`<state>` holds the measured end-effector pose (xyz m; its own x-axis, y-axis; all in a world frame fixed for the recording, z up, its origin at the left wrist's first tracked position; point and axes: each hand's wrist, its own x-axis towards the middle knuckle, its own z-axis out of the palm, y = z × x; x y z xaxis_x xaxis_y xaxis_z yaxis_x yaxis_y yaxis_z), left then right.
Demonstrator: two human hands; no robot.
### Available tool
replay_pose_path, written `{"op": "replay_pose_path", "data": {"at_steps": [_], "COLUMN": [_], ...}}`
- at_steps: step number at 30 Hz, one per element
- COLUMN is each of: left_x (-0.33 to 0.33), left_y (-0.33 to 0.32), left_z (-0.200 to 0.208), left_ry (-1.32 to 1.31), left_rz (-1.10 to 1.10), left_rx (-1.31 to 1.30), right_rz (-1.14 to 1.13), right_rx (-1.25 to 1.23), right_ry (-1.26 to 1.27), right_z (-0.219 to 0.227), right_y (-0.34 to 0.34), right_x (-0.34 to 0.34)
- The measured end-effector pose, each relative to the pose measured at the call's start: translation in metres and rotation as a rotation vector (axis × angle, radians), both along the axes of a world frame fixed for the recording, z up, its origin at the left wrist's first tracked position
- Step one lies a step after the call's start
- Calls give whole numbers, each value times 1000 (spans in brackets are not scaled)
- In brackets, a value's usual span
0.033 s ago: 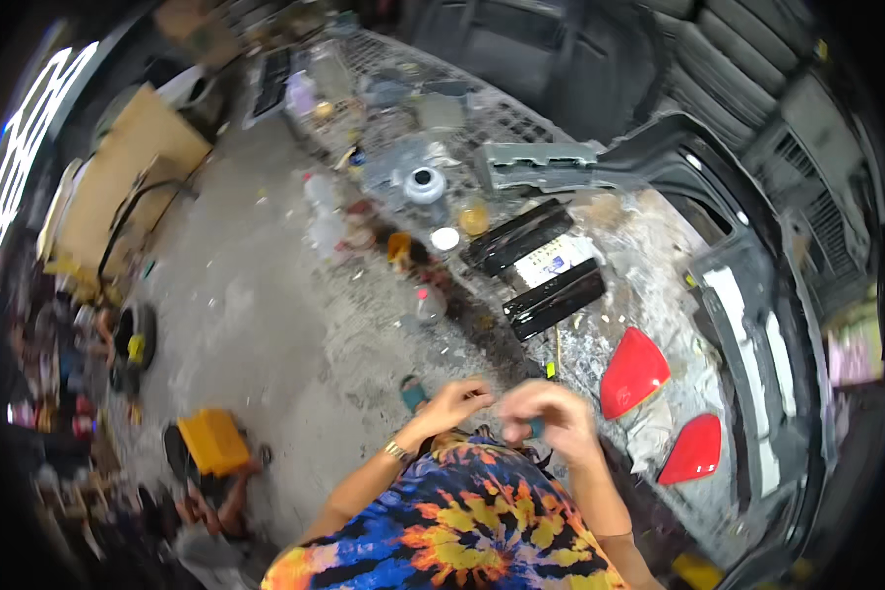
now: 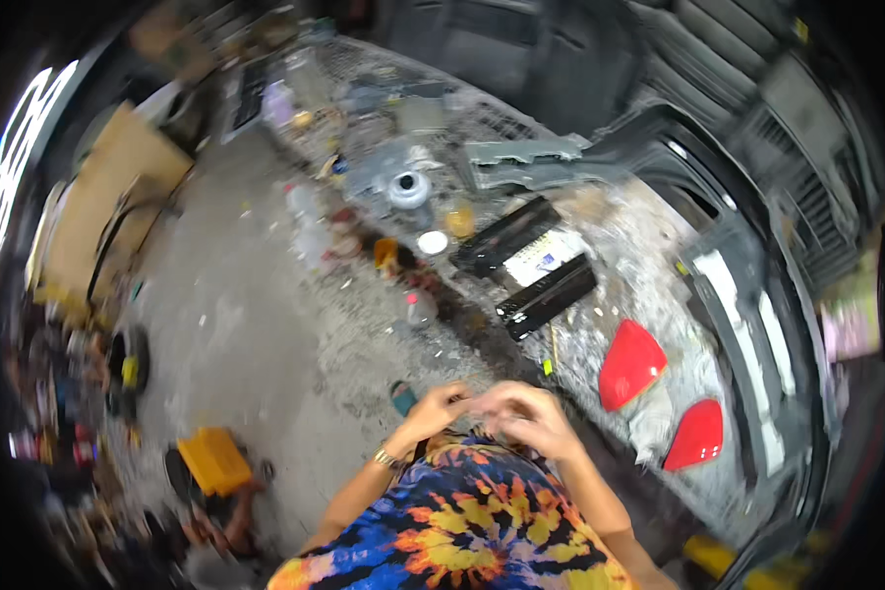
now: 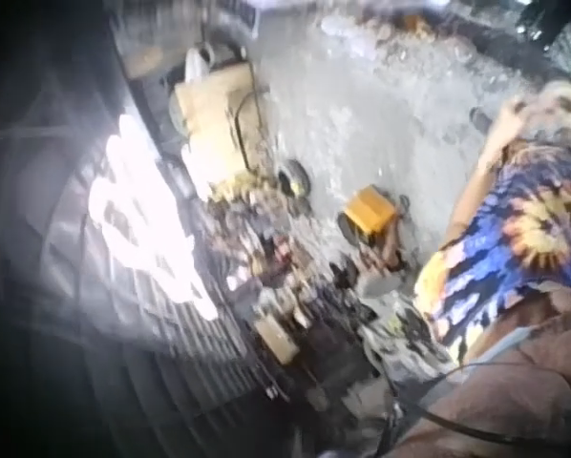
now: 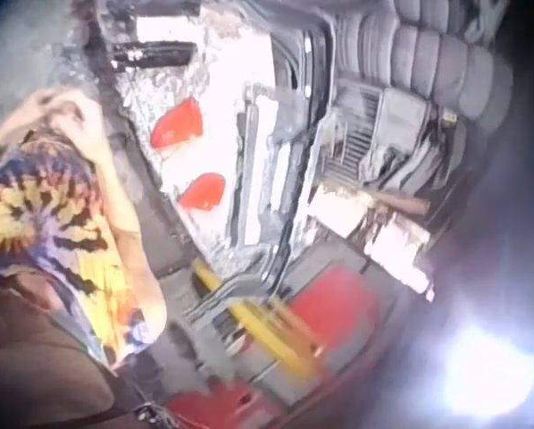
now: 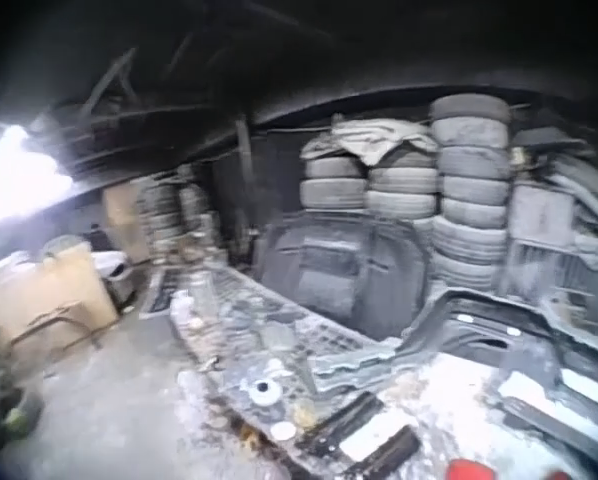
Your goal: The recorder is prepping and cleaning car side mirror housings on a workbench.
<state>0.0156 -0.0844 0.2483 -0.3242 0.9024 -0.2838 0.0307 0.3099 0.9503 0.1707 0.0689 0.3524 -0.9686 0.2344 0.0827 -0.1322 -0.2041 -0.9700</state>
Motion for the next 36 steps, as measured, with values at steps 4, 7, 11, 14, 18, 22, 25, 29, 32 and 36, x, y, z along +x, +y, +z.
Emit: {"op": "replay_pose_path", "data": {"at_steps": [4,7,11,14,18,22,25,29,32,36], "left_x": [-89,-154,-248,-317,-391,-431,-454,-540,-629,-760], "left_y": [-64,-100,-150,-175,-207,-229,-219,-163,-85,52], "left_z": [-21,-30,-43,-74,-125,-136,-124,-79,-35,2], "left_ry": [2,-17,129,211,288,289,-89,-68,39,145], "left_rz": [-84,-51,-49,-76,-49,251,530,669,662,432], "left_rx": [24,-12,-184,-292,-551,-364,-239,-39,129,359], "right_rz": [62,144,-104,-329,-253,-236,-408,-551,-668,-851], "right_rx": [416,603,412,316,123,-88,-234,-276,-342,-420], "right_ry": [-537,-826,-745,-710,-910,-1126,-1169,-1205,-1231,-1235], "right_z": [-138,-211,-246,-259,-294,-336,-353,-350,-341,-336], "right_y": [-61,-96,-135,-147,-146,-127,-117,-112,-116,-143], "right_x": [-53,-73,-111,-123,-122,-129,-139,-162,-189,-235]}}
